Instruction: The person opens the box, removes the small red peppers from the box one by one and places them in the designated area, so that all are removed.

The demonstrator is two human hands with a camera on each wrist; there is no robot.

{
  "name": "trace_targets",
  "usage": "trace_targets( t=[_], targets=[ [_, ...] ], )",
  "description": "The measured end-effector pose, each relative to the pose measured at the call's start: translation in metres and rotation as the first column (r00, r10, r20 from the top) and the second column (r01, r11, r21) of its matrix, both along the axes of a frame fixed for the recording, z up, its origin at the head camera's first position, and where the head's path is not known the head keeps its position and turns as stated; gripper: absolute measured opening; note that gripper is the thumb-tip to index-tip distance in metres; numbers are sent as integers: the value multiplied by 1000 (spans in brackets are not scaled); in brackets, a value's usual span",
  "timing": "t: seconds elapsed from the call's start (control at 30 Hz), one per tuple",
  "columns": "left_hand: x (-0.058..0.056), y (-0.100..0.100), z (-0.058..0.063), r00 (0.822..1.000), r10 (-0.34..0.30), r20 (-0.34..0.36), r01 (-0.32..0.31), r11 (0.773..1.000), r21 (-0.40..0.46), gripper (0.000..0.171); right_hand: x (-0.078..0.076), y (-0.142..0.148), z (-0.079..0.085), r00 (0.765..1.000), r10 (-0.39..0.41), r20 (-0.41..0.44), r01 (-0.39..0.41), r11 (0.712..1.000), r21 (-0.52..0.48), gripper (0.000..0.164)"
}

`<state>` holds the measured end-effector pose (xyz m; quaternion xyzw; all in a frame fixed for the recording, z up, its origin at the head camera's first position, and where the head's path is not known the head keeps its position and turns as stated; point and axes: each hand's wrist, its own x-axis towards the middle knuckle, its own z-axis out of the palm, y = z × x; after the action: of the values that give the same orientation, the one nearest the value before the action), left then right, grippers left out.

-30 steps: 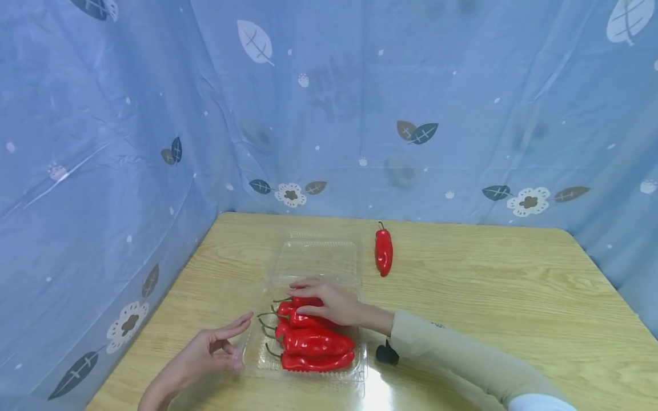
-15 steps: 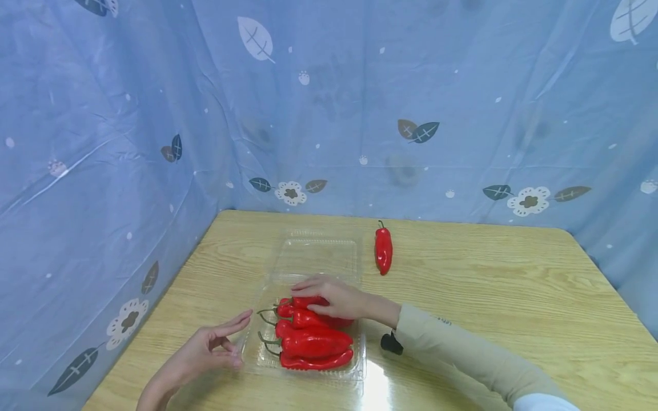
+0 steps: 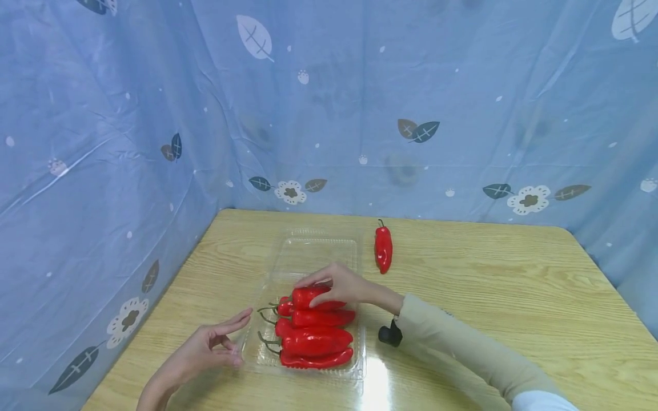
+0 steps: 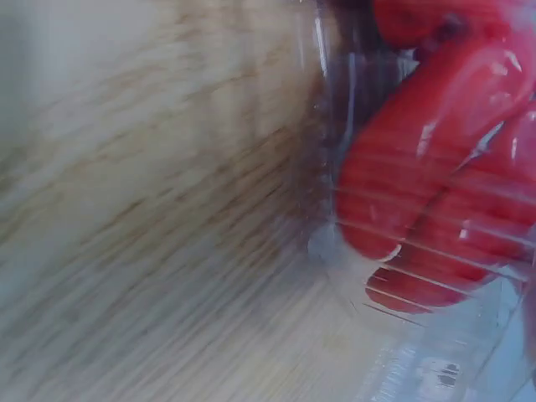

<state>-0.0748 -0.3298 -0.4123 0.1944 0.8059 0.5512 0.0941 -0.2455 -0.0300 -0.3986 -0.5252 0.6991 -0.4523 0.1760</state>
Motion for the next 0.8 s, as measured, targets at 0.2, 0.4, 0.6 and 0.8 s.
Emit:
trace_targets(
  t=[0.2,0.4,0.6,0.8],
  targets=[
    [0,-1,0,1000,9,9,-9,1000,-14,73,2,5,-4,996,72,-50,-72,997,10,51],
    [-1,0,-1,1000,7,10,-6,1000,-22,74,5,4,-8,996,11,-86,-12,1000,-12,49],
    [-1,2,1,1000,-3,0,3,1000,-2,75,11,6,0,999,0,-53,-2,999,-41,46],
    [0,0,2,1000,1,-7,-1,1000,-14,73,17,12,10,978,53,-203,-61,998,-33,42]
  ],
)
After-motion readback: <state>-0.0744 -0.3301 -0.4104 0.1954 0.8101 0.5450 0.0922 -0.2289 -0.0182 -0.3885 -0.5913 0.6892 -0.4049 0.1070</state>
